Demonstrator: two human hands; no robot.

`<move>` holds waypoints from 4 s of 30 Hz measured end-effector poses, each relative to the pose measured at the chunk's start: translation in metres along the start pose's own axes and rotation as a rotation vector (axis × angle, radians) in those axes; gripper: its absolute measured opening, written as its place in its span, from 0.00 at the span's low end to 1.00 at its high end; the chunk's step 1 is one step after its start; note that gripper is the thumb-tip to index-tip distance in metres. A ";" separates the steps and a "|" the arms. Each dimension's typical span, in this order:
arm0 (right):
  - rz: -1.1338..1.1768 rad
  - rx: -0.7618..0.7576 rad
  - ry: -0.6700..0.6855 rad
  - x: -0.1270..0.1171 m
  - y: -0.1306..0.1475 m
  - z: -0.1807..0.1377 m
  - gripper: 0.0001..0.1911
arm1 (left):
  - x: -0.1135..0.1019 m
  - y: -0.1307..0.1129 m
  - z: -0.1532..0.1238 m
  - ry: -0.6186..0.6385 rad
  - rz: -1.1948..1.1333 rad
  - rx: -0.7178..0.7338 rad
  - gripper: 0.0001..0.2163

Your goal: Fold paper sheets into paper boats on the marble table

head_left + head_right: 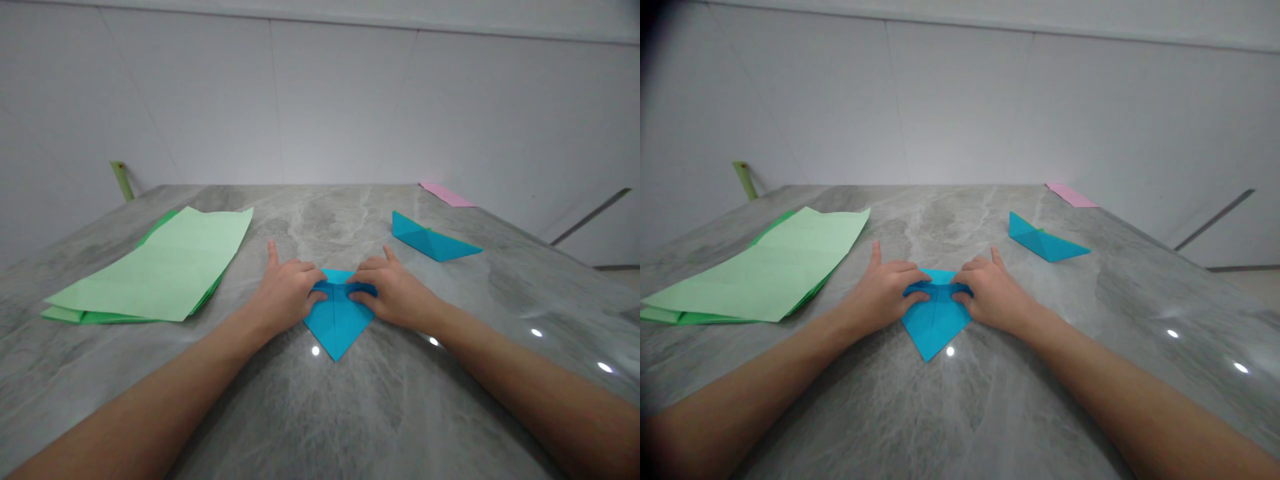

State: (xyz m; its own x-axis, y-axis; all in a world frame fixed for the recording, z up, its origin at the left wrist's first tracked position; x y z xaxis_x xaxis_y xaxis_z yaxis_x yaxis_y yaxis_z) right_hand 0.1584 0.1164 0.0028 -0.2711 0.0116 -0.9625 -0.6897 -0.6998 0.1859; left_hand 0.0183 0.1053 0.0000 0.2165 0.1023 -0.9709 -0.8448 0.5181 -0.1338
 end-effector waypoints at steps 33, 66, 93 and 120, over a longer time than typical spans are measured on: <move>-0.232 -0.039 0.115 0.001 0.019 -0.009 0.22 | -0.005 -0.039 -0.015 0.229 -0.118 0.165 0.17; 0.042 0.282 0.157 0.029 -0.055 0.021 0.25 | 0.015 -0.031 -0.018 0.331 -0.201 0.305 0.30; 0.105 0.333 0.185 0.033 -0.067 0.016 0.56 | 0.008 -0.042 -0.017 0.207 -0.324 0.482 0.17; 0.103 0.472 -0.303 0.023 -0.099 0.019 0.37 | 0.021 -0.038 -0.021 0.419 -0.273 0.362 0.33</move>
State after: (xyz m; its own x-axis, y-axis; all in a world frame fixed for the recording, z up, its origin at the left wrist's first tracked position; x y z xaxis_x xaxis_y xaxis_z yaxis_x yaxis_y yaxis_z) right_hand 0.2075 0.1996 -0.0342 -0.4855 0.2129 -0.8479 -0.8559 -0.3135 0.4113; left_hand 0.0441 0.0697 -0.0193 0.1289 -0.3793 -0.9163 -0.5502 0.7414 -0.3843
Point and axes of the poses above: each hand's wrist, its own z-axis towards the middle knuckle, its own x-axis out of the palm, y = z × x, the point moved 7 cm from there along z, towards the middle knuckle, and after that the axes turned 2 degrees about -x, right-handed, at the moved point
